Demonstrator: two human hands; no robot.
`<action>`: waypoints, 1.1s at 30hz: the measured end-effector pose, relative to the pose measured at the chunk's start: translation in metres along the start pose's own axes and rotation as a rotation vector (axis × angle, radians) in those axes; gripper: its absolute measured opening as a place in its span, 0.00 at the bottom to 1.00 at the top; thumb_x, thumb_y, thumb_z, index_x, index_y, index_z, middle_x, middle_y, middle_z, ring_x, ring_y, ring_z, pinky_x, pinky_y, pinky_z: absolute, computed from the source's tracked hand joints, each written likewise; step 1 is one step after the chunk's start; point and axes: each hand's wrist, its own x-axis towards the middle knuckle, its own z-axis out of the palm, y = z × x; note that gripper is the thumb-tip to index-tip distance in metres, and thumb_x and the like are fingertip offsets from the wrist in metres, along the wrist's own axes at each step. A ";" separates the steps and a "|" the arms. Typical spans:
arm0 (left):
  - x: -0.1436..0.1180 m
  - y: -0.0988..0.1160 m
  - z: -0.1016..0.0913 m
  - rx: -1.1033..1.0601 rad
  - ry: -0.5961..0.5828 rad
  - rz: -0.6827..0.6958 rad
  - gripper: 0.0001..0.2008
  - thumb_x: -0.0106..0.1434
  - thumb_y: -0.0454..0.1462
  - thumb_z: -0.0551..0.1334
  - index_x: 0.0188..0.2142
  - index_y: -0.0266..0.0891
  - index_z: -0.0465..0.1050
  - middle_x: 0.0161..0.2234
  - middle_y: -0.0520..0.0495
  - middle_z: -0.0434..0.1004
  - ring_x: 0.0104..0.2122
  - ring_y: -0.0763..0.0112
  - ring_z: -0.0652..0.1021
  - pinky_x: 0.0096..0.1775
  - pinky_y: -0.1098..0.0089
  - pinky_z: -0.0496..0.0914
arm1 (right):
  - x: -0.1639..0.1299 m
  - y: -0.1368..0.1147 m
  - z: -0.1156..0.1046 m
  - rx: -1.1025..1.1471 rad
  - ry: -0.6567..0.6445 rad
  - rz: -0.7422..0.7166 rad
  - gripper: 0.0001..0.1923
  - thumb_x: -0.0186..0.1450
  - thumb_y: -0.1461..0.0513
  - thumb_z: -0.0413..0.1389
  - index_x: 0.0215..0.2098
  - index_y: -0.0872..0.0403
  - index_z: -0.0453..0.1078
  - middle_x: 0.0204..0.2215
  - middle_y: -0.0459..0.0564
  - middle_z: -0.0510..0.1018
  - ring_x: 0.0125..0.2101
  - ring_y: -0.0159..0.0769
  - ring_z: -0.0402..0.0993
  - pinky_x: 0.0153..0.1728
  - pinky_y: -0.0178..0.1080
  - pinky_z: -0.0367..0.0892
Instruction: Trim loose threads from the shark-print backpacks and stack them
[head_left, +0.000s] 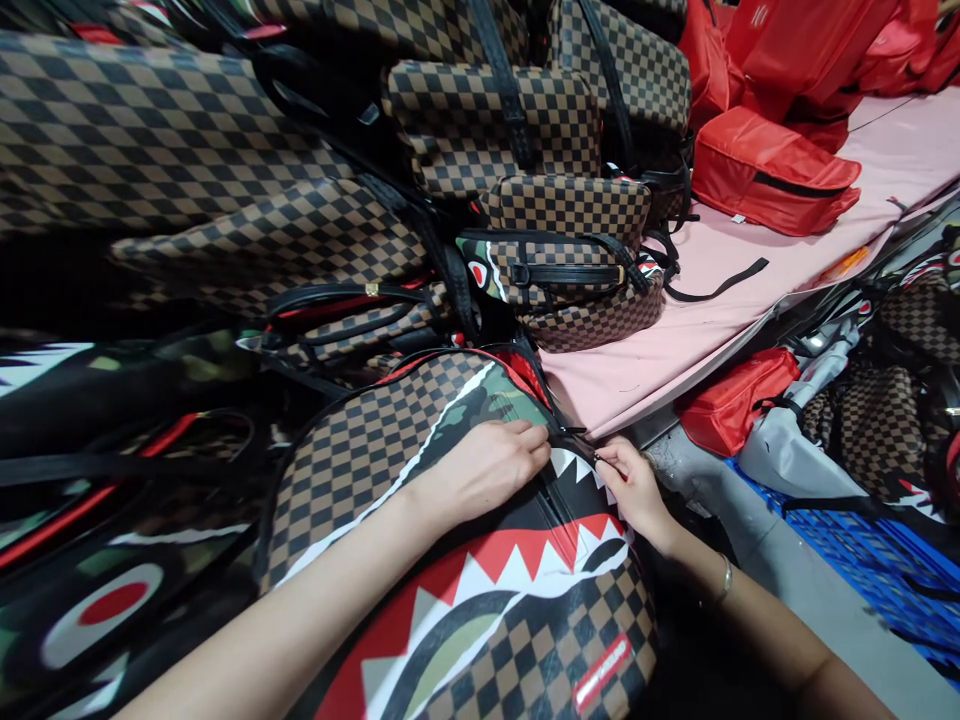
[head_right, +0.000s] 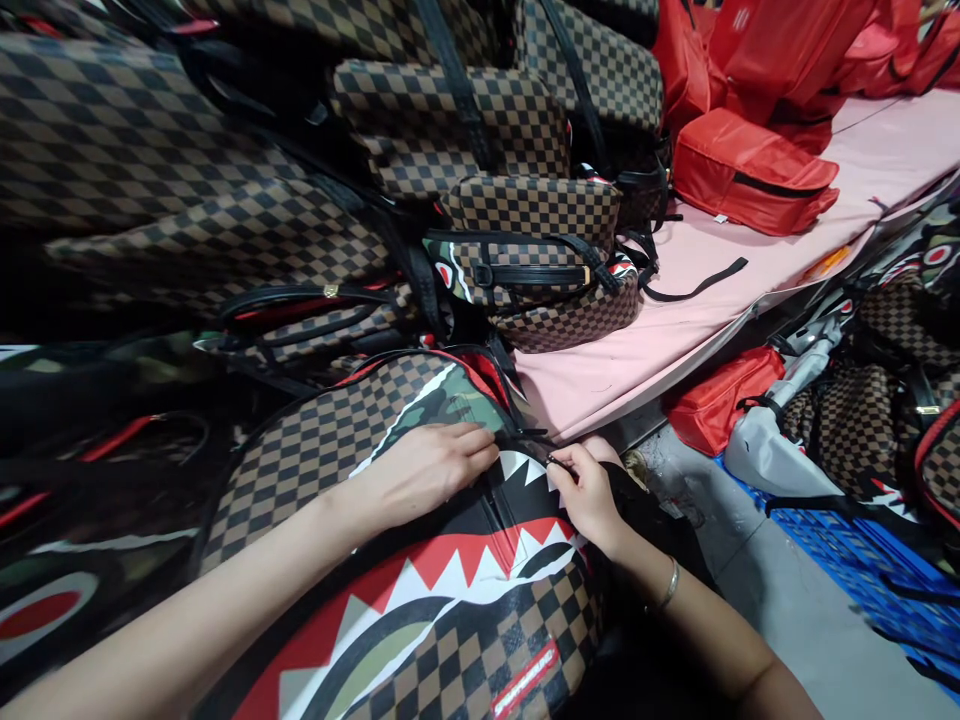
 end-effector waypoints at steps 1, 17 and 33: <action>-0.003 -0.002 0.003 -0.029 0.035 -0.010 0.10 0.63 0.31 0.52 0.30 0.37 0.70 0.28 0.46 0.73 0.29 0.67 0.74 0.32 0.69 0.67 | -0.001 0.000 0.000 0.005 0.001 0.003 0.07 0.60 0.59 0.52 0.35 0.53 0.67 0.31 0.47 0.73 0.33 0.33 0.71 0.36 0.36 0.66; -0.021 0.006 0.040 -0.423 0.501 -0.292 0.07 0.63 0.34 0.54 0.36 0.37 0.71 0.33 0.46 0.75 0.32 0.72 0.75 0.35 0.74 0.70 | -0.006 -0.003 0.001 -0.059 0.002 0.021 0.06 0.60 0.60 0.52 0.34 0.53 0.67 0.31 0.46 0.74 0.33 0.33 0.71 0.34 0.35 0.66; -0.023 0.014 0.043 -0.097 0.616 -0.272 0.06 0.63 0.33 0.55 0.37 0.37 0.70 0.33 0.45 0.77 0.30 0.71 0.76 0.32 0.72 0.72 | 0.023 -0.071 -0.002 -0.827 -0.309 -0.241 0.06 0.65 0.62 0.50 0.40 0.51 0.66 0.39 0.48 0.72 0.39 0.36 0.71 0.38 0.36 0.64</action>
